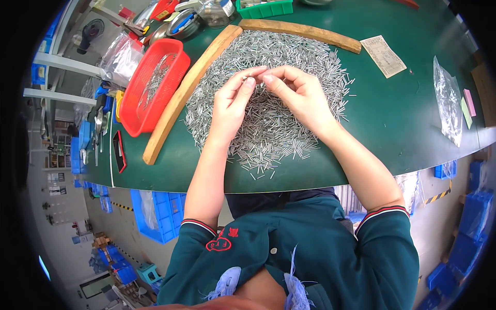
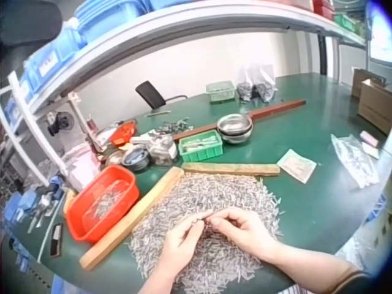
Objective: Sorting small metal pins or screws on a green workbench.
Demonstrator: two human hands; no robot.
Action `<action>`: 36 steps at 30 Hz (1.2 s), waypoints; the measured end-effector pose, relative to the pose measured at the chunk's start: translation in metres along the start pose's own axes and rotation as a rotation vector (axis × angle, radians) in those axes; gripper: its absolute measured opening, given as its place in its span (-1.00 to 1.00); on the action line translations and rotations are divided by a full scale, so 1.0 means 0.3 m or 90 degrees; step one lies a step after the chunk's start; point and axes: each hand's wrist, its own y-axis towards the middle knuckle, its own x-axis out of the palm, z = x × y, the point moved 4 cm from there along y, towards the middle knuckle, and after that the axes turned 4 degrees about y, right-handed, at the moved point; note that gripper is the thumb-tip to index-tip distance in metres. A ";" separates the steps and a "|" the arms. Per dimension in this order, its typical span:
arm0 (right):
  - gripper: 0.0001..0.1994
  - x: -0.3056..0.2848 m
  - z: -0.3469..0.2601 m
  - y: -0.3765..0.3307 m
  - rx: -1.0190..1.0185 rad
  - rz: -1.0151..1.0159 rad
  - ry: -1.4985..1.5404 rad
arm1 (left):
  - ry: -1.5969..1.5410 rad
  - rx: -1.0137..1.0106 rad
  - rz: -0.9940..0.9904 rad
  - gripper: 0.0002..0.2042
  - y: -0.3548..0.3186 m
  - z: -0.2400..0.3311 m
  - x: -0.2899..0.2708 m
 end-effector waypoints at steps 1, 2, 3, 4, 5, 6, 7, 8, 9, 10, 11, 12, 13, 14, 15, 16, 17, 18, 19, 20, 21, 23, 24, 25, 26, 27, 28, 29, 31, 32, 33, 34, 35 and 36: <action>-0.80 0.000 -0.004 -0.003 0.005 0.001 0.018 | 0.000 -0.001 0.001 -0.77 -0.002 0.000 0.000; -0.80 0.000 -0.007 -0.005 0.009 0.002 0.036 | -0.004 0.004 -0.001 -0.77 -0.003 0.004 0.001; -0.80 0.002 -0.011 -0.007 0.009 0.000 0.037 | -0.008 0.010 -0.002 -0.77 -0.003 0.010 0.002; -0.80 0.004 -0.011 -0.007 -0.002 0.005 0.039 | -0.009 0.008 -0.002 -0.77 -0.004 0.007 0.002; -0.80 0.004 -0.012 -0.008 -0.013 0.008 0.041 | -0.010 0.006 -0.005 -0.77 -0.005 0.005 0.002; -0.80 0.005 -0.010 -0.008 -0.010 0.009 0.041 | -0.011 0.004 -0.009 -0.77 -0.005 0.004 0.003; -0.81 0.007 -0.014 -0.010 -0.019 0.005 0.041 | -0.010 0.004 -0.009 -0.77 -0.006 0.009 0.003; -0.81 0.008 -0.017 -0.012 -0.028 0.001 0.041 | -0.005 0.006 -0.010 -0.77 -0.008 0.015 0.004; -0.81 0.008 -0.017 -0.015 -0.028 0.001 0.041 | 0.001 0.008 -0.012 -0.77 -0.010 0.018 0.004; -0.81 0.008 -0.012 -0.016 -0.002 -0.007 0.034 | 0.001 0.009 -0.012 -0.77 -0.010 0.021 0.003; -0.81 0.009 -0.007 -0.017 0.025 -0.014 0.027 | 0.011 0.016 -0.013 -0.78 -0.011 0.023 0.003; -0.81 0.007 -0.008 -0.018 0.026 -0.015 0.027 | 0.020 0.023 -0.013 -0.78 -0.012 0.026 0.003; -0.80 0.004 -0.004 -0.018 0.059 -0.017 0.041 | 0.020 0.023 -0.013 -0.78 -0.012 0.029 0.003; -0.79 0.003 0.003 -0.018 0.092 -0.019 0.054 | 0.029 0.025 -0.005 -0.79 -0.012 0.033 0.003; -0.79 0.002 0.013 -0.015 0.093 -0.019 0.055 | 0.037 0.027 0.003 -0.80 -0.013 0.034 0.002; -0.77 -0.003 0.031 -0.009 0.104 -0.003 0.172 | 0.036 0.027 0.003 -0.80 -0.011 0.033 0.002; -0.74 -0.008 0.042 -0.004 0.115 0.014 0.289 | 0.153 0.079 0.025 -0.80 -0.011 0.042 -0.004; -0.67 -0.007 0.045 -0.003 0.145 0.007 0.347 | 0.269 0.130 0.047 -0.80 -0.011 0.052 -0.007; -0.67 -0.005 0.040 0.002 0.147 0.007 0.347 | 0.269 0.128 0.047 -0.80 -0.010 0.050 -0.013; -0.64 0.011 0.039 0.003 0.207 -0.018 0.453 | 0.343 0.192 0.066 -0.79 -0.012 0.062 -0.017; -0.61 0.025 0.042 0.003 0.268 -0.044 0.559 | 0.417 0.255 0.084 -0.77 -0.017 0.073 -0.018; -0.56 0.024 0.060 0.002 0.283 -0.071 0.579 | 0.433 0.258 0.080 -0.75 -0.017 0.076 -0.018; -0.55 0.031 0.063 0.000 0.298 -0.083 0.599 | 0.449 0.261 0.078 -0.72 -0.018 0.078 -0.017; -0.54 0.037 0.066 -0.002 0.314 -0.096 0.618 | 0.448 0.261 0.076 -0.72 -0.018 0.075 -0.018; -0.52 0.040 0.068 -0.003 0.319 -0.109 0.633 | 0.465 0.270 0.071 -0.70 -0.018 0.072 -0.018; -0.52 0.038 0.074 -0.002 0.319 -0.107 0.634 | 0.482 0.280 0.067 -0.68 -0.019 0.071 -0.016; -0.51 0.039 0.077 0.000 0.318 -0.122 0.655 | 0.481 0.281 0.065 -0.68 -0.018 0.072 -0.014; -0.51 0.039 0.080 0.001 0.317 -0.137 0.675 | 0.486 0.289 0.061 -0.66 -0.018 0.075 -0.011; -0.51 0.038 0.087 0.000 0.326 -0.141 0.687 | 0.491 0.297 0.056 -0.64 -0.018 0.075 -0.007; -0.51 0.040 0.089 -0.002 0.336 -0.148 0.698 | 0.496 0.300 0.053 -0.64 -0.018 0.072 -0.007; -0.51 0.040 0.086 -0.003 0.335 -0.147 0.699 | 0.500 0.303 0.050 -0.64 -0.017 0.070 -0.005; -0.53 0.041 0.084 -0.005 0.336 -0.139 0.666 | 0.500 0.303 0.049 -0.64 -0.017 0.069 -0.004; -0.54 0.042 0.082 -0.008 0.337 -0.132 0.633 | 0.500 0.308 0.048 -0.64 -0.016 0.070 -0.003; -0.54 0.047 0.077 -0.011 0.337 -0.132 0.633 | 0.500 0.313 0.046 -0.65 -0.017 0.070 -0.003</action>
